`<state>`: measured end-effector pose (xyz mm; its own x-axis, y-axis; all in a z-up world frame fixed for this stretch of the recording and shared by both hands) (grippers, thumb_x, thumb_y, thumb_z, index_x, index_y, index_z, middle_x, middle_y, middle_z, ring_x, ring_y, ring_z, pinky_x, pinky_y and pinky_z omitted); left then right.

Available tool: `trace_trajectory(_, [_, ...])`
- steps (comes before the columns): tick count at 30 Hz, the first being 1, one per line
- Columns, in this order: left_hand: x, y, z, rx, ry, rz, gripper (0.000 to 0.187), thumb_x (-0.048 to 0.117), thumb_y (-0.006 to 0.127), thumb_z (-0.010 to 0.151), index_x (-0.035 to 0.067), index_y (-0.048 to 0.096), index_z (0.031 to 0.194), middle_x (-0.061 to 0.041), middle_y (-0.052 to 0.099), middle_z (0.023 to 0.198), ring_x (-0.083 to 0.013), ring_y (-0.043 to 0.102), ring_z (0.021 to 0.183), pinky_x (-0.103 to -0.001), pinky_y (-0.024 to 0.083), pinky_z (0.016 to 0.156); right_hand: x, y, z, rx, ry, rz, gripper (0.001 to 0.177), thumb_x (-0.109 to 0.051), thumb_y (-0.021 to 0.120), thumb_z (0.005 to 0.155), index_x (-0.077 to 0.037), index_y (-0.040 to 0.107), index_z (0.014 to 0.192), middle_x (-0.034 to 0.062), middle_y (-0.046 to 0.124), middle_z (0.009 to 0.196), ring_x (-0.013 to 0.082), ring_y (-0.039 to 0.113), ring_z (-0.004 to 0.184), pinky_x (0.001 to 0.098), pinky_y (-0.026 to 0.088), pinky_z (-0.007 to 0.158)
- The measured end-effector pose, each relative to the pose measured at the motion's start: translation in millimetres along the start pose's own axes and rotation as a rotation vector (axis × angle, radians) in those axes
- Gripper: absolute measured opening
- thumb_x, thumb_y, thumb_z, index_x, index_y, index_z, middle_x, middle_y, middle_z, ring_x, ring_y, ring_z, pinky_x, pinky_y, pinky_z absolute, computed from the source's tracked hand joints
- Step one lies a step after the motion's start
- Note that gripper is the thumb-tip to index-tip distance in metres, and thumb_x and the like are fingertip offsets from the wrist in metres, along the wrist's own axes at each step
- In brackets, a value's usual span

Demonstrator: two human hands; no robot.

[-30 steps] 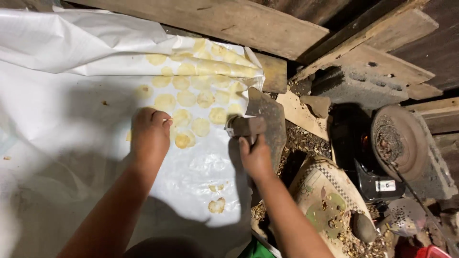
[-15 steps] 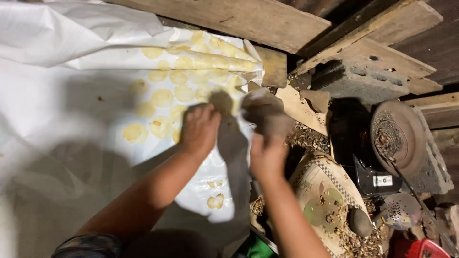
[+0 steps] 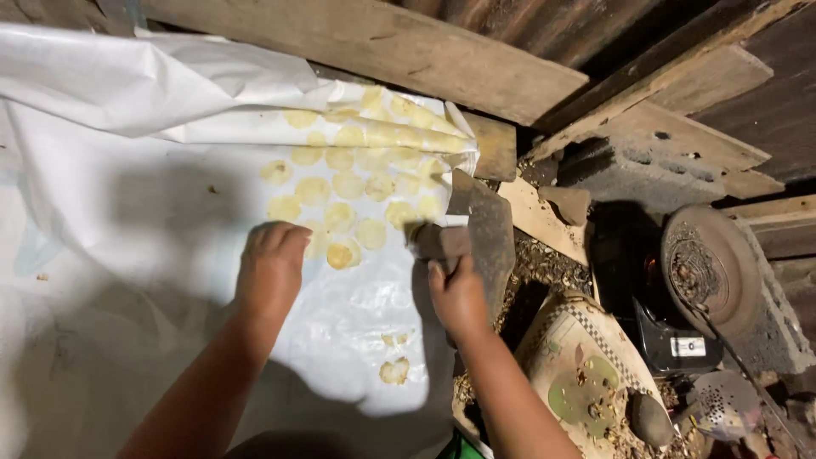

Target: Cracking and peeling roasted nuts using manual tools.

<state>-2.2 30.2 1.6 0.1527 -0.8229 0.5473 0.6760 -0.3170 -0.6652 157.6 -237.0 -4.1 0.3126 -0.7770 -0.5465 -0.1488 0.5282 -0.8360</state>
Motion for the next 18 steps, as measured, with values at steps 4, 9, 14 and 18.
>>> trace_trajectory(4, [23,43,-8,-0.114,0.164,-0.111,0.021,0.003,0.063,0.088,0.005,0.073,0.106,-0.012,0.07,0.108,-0.034,0.063,0.107,-0.045,0.05,0.095,-13,-17,4,-0.185,0.146,0.156,0.043,-0.027,0.07,0.093,0.004,0.056,0.12,0.0223,0.073,0.082,0.0312,0.071,0.067,0.0424,0.056,0.061])
trace_trajectory(9, [54,103,1,-0.26,0.179,-0.213,0.031,0.002,0.06,0.087,0.005,0.071,0.116,-0.013,0.071,0.109,-0.035,0.063,0.107,-0.044,0.049,0.092,-79,-91,-12,-0.103,0.22,0.458,0.03,-0.02,0.065,0.094,-0.001,0.058,0.115,0.0103,0.064,0.068,0.0162,0.059,0.052,0.0325,0.046,0.046])
trace_trajectory(14, [46,121,-1,-0.276,0.217,-0.16,0.049,-0.004,0.056,0.08,0.004,0.068,0.127,-0.018,0.066,0.113,-0.0376,0.059,0.108,-0.045,0.048,0.094,-38,-50,-27,0.162,-0.169,0.59,0.019,-0.016,0.062,0.108,0.003,0.062,0.105,0.0122,0.065,0.074,0.0189,0.063,0.062,0.0344,0.051,0.057])
trace_trajectory(18, [32,85,-1,-0.469,0.02,0.129,0.017,0.01,0.055,0.103,0.008,0.067,0.115,-0.015,0.066,0.116,-0.0326,0.06,0.117,-0.042,0.049,0.102,-24,28,-17,0.086,-0.231,0.038,0.039,-0.023,0.068,0.098,0.005,0.057,0.122,0.0269,0.072,0.089,0.0416,0.07,0.077,0.049,0.056,0.067])
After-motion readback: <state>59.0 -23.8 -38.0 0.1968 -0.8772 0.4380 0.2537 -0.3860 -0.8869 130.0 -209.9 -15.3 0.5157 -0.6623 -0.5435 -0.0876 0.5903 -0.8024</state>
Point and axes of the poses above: each hand's wrist, its own z-axis towards the middle knuckle, its own y-axis out of the palm, x = y × z, the point moved 2 cm from there along z, towards the middle knuckle
